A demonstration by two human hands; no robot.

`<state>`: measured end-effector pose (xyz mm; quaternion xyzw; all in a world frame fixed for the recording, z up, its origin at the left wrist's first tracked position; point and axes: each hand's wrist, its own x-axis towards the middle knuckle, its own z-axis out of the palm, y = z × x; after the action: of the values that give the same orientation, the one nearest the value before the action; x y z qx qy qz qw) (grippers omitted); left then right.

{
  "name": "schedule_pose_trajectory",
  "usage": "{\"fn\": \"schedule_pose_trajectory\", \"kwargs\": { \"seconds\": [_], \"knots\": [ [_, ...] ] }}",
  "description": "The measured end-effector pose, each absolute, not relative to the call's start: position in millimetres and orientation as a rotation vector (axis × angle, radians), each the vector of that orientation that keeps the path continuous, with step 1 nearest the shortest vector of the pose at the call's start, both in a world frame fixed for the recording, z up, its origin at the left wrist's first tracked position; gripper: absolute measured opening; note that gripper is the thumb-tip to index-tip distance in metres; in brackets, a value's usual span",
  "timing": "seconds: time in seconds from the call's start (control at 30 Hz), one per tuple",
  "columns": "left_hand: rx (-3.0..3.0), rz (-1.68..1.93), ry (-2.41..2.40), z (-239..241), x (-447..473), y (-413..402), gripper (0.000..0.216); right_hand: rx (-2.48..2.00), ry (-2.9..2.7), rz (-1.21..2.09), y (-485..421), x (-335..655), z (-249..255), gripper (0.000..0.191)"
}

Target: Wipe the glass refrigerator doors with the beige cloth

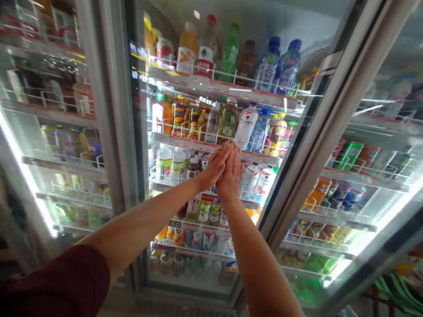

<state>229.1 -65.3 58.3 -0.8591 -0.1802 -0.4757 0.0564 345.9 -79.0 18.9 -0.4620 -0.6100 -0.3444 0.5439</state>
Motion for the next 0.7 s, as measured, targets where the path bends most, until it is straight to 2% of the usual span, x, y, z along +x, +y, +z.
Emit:
{"fn": "schedule_pose_trajectory", "kwargs": {
  "seconds": [0.13, 0.27, 0.47, 0.57, 0.7],
  "knots": [
    [-2.51, -1.486, -0.567, 68.2, 173.7, -75.9, 0.062, -1.064, -1.696, -0.878, -86.5, 330.2, -1.6, 0.056],
    [-2.143, -1.284, -0.702, 64.2, 101.8, -66.1, 0.05, -0.941, -1.823, -0.966, -92.6, 349.3, -33.1, 0.049],
    [-1.737, -1.178, -0.903, 38.6, 54.3, -19.0, 0.056, -0.817, -1.739, -1.003, -82.0, 366.2, -21.6, 0.031],
    [-1.719, -1.153, -0.919, 32.6, 54.5, -11.8, 0.057, -0.803, -1.629, -0.962, -76.7, 357.6, -22.4, 0.039],
    [-1.718, -1.128, -0.909, 32.5, 55.5, -16.3, 0.059, -0.845, -1.612, -0.896, -82.9, 348.5, -73.7, 0.058]
  ]
}}
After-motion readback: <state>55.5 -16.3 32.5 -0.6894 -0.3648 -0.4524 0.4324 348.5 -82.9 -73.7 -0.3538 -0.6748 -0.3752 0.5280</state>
